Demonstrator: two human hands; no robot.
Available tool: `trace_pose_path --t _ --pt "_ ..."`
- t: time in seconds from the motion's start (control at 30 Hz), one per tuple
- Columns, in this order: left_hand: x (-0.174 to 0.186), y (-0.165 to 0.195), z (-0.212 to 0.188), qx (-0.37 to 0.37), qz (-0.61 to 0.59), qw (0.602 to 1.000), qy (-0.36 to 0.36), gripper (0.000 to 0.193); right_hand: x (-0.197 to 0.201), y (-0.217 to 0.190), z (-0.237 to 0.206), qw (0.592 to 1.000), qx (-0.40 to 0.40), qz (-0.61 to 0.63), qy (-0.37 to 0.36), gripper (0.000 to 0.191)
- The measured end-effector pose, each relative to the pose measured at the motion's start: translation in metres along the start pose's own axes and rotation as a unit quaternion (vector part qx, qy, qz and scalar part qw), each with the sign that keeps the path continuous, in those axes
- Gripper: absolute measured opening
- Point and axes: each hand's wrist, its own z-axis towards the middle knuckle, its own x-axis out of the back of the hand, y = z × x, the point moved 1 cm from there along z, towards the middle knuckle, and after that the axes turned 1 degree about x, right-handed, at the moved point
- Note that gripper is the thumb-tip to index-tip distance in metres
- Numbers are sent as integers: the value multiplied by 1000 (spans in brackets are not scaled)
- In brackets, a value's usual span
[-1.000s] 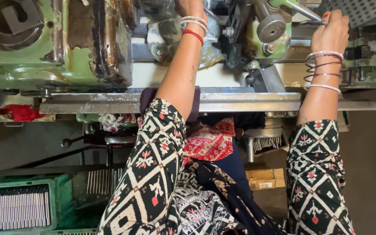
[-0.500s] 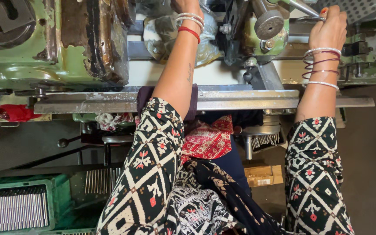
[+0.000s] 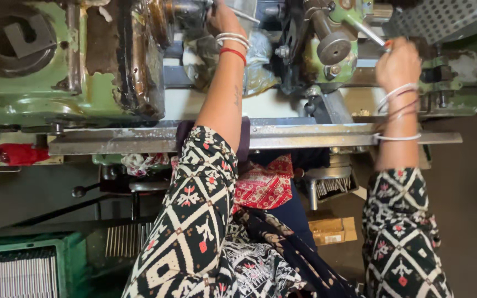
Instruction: The person repeatedly picks metal rods from a green tray, inserts them into a green industrial machine, and operates the levers to process each rod. The person then removes the processed rods and places them back into the tray. This cycle continues throughout the clip.
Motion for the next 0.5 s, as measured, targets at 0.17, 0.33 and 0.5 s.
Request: trace_pose_path --t 0.17,0.33,0.5 --pt "7 -3 -6 216 59 974 21 55 11 18 22 996 63 51 -29 13" --pt "9 -6 6 49 -17 999 7 56 11 14 21 998 23 53 -1 12" --pt "10 -10 14 92 -19 996 6 47 9 10 22 998 39 56 -5 13"
